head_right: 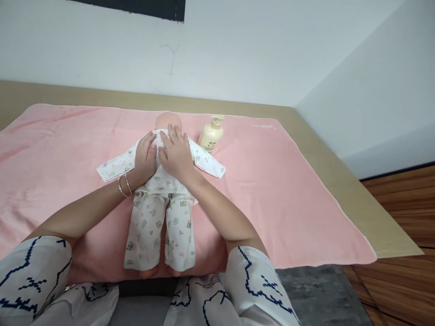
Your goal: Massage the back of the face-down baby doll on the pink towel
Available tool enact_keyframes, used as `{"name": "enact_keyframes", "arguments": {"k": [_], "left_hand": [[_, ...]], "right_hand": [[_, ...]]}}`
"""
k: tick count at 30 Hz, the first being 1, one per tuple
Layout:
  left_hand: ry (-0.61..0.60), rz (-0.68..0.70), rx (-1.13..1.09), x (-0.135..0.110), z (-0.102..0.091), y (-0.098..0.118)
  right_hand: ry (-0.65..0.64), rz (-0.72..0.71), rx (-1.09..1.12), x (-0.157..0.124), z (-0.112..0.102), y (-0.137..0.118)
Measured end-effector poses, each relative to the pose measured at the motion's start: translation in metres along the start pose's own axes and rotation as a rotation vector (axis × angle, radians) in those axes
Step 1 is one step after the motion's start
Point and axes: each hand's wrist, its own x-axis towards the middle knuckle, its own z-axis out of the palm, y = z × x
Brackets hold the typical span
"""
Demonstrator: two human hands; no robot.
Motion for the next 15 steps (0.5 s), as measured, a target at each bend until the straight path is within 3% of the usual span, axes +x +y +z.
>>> {"name": "enact_keyframes", "arguments": {"k": [4,6,10,15], "left_hand": [[0.017,-0.015,-0.047,0.0,0.0,0.0],[0.018,-0.017,-0.067,0.0,0.0,0.0],[-0.019,-0.03,-0.09,0.002,0.0,0.0],[-0.079,-0.047,-0.055,0.008,-0.002,0.002]], "right_hand": [[-0.117,-0.025,-0.032,0.0,0.009,0.0],[-0.128,-0.048,-0.073,-0.003,0.003,-0.005],[-0.177,-0.137,-0.178,-0.019,-0.03,-0.027],[-0.49,-0.322,-0.207,-0.049,-0.059,-0.049]]}}
